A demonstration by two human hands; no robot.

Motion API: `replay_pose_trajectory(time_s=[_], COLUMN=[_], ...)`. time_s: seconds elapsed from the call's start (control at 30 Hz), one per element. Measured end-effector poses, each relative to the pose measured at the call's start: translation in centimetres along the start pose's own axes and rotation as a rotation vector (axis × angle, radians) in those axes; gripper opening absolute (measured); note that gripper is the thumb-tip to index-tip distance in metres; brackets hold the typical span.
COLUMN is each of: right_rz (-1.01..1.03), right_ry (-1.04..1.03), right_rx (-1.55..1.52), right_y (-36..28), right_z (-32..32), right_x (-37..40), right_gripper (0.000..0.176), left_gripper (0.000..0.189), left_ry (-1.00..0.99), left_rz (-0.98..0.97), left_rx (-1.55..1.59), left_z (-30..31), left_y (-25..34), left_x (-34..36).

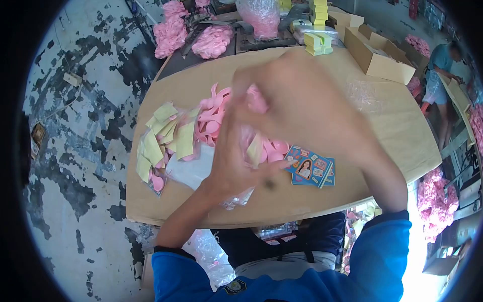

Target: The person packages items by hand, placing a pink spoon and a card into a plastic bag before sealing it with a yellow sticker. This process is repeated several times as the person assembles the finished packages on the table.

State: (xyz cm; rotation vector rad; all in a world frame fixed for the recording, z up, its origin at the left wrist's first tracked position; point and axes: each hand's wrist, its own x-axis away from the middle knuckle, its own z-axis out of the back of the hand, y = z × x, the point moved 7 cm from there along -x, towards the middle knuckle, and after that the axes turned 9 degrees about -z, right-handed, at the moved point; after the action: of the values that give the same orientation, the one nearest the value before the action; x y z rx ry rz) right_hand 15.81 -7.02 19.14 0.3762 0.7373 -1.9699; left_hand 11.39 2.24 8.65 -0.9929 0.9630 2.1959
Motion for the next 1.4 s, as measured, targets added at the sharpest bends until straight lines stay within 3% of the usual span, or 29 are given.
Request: replay_pose_trajectory(time_s=[0.07, 0.1, 0.13, 0.17, 0.23, 0.27, 0.3, 0.37, 0.4, 0.5, 0.53, 0.6, 0.67, 0.7, 0.73, 0.83, 0.97, 1.07, 1.27, 1.37, 1.4], right_rz=[-0.089, -0.129, -0.246, -0.194, -0.078, -0.188, -0.231, -0.322, -0.394, -0.416, -0.458, -0.540, -0.126, 0.076, 0.154, 0.159, 0.119, 0.130, 0.108, 0.055, -0.104], right_ry=[-0.117, -0.170, -0.117, 0.013, 0.254, -0.028, -0.142, -0.371, -0.359, -0.266, -0.255, -0.249, 0.112, 0.286, 0.274, 0.243, 0.143, 0.078, 0.018, 0.098, 0.138], right_rx=[-0.141, -0.213, -0.390, -0.374, -0.328, -0.380, -0.469, -0.656, -0.742, -0.919, -0.817, -0.602, -0.267, -0.090, -0.141, -0.044, 0.037, 0.066, 0.071, -0.091, -0.268], right_y=[0.0, 0.3, 1.4, 2.1, 3.8, 5.3, 6.1, 7.5, 8.6, 10.7, 11.3, 12.2, 10.4, 8.9, 8.1, 6.7, 7.3, 7.3, 7.9, 8.5, 9.6], right_z=[-2.0, -2.8, -2.2, -1.5, -0.5, -2.0, -2.7, -4.8, -5.2, -7.5, -7.8, -7.6, -4.5, -3.4, -3.4, -4.9, -6.7, -7.1, -7.4, -6.2, -5.0], right_x=[0.5, 0.6, 0.7, 0.6, 0.8, 1.3, 1.8, 2.9, 3.3, 4.4, 4.8, 5.5, 4.6, 4.9, 5.0, 5.7, 6.2, 6.2, 6.0, 5.6, 5.5], right_gripper=[0.017, 0.018, 0.026, 0.028, 0.031, 0.030, 0.027, 0.022, 0.019, 0.018, 0.017, 0.015, 0.014, 0.014, 0.017, 0.018, 0.017, 0.017, 0.017, 0.012, 0.010], left_gripper=[0.057, 0.048, 0.043, 0.037, 0.033, 0.036, 0.038, 0.041, 0.041, 0.036, 0.030, 0.029, 0.030, 0.031, 0.032, 0.035, 0.037, 0.034, 0.035, 0.038, 0.039], left_ry=[-0.122, -0.157, -0.160, -0.156, -0.064, -0.146, -0.272, -0.347, -0.342, 0.008, -0.011, 0.035, 0.070, 0.062, 0.055, -0.095, -0.247, -0.370, -0.374, -0.321, -0.271], left_rz=[0.259, 0.486, 0.565, 0.655, 0.507, 0.572, 0.606, 0.517, 0.551, 0.713, 0.842, 0.816, 0.823, 0.838, 0.850, 0.799, 0.757, 0.852, 0.738, 0.655, 0.593], left_rx=[0.254, 0.420, 0.595, 0.761, 1.118, 1.181, 1.247, 1.054, 1.012, 1.045, 0.906, 0.797, 0.807, 0.832, 0.860, 0.742, 0.633, 0.584, 0.555, 0.553, 0.606], left_z=[-1.1, -1.6, -2.1, -2.6, -3.0, -4.0, -4.4, -4.6, -4.9, -4.0, -3.8, -3.5, -3.4, -3.6, -3.7, -4.3, -5.0, -4.8, -5.2, -4.9, -4.2], left_y=[-0.7, -1.7, -1.9, -2.0, -1.1, -1.3, -0.4, 0.7, 0.2, -2.3, -3.5, -4.6, -4.9, -4.5, -3.9, -3.7, -3.8, -3.3, -3.8, -3.8, -2.9], left_x=[0.8, 1.6, 1.8, 2.2, 1.3, 2.0, 2.3, 2.0, 2.7, 2.7, 3.5, 4.0, 3.7, 3.3, 2.9, 3.4, 4.0, 3.7, 4.4, 4.2, 3.0])
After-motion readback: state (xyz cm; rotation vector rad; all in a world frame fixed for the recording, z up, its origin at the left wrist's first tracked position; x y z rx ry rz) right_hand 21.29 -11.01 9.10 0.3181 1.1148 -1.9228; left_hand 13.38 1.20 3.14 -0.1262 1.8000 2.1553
